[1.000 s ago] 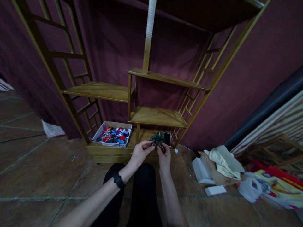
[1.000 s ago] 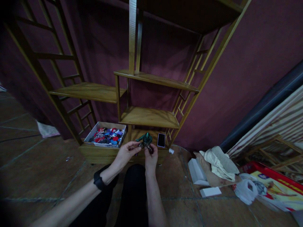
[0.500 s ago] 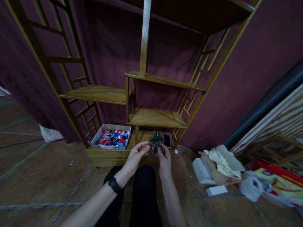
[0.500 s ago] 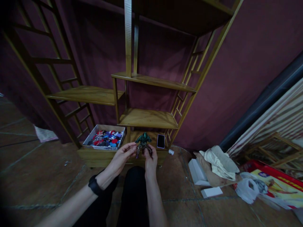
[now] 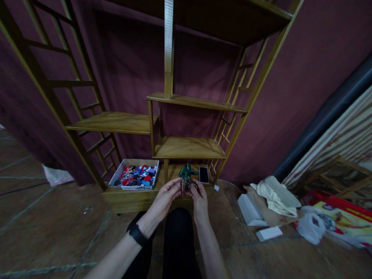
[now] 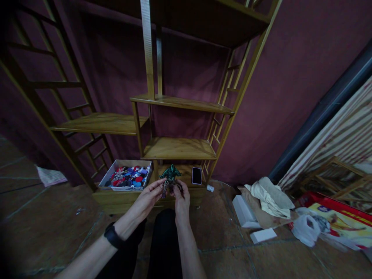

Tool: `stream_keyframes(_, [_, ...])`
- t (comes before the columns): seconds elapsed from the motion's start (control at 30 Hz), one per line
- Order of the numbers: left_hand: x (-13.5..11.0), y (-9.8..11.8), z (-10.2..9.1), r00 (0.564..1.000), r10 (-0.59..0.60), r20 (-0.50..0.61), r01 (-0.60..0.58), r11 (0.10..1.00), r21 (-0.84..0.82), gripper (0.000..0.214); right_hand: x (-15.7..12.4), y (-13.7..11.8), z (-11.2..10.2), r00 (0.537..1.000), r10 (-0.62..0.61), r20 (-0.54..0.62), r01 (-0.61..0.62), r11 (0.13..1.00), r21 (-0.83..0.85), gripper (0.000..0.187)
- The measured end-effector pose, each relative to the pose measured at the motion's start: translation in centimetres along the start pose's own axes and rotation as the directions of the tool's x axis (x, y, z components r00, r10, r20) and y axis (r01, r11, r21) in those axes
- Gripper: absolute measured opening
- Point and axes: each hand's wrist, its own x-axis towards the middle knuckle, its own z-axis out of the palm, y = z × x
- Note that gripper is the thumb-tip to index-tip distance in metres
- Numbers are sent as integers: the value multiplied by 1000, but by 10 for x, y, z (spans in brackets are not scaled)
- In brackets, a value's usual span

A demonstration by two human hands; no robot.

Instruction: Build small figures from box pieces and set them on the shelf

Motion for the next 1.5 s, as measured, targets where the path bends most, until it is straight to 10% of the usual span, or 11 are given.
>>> stream_keyframes(0.9, [-8,13,15,997,-33,66,35,999,-26,46,1,-8,-2,959,-265,-102,232,938,-257,33])
stream_keyframes(1.5, [11,12,15,1000,-10,-19,4,956,-295,21,-48,-46,20,792,-564,231,589,610,-529,27])
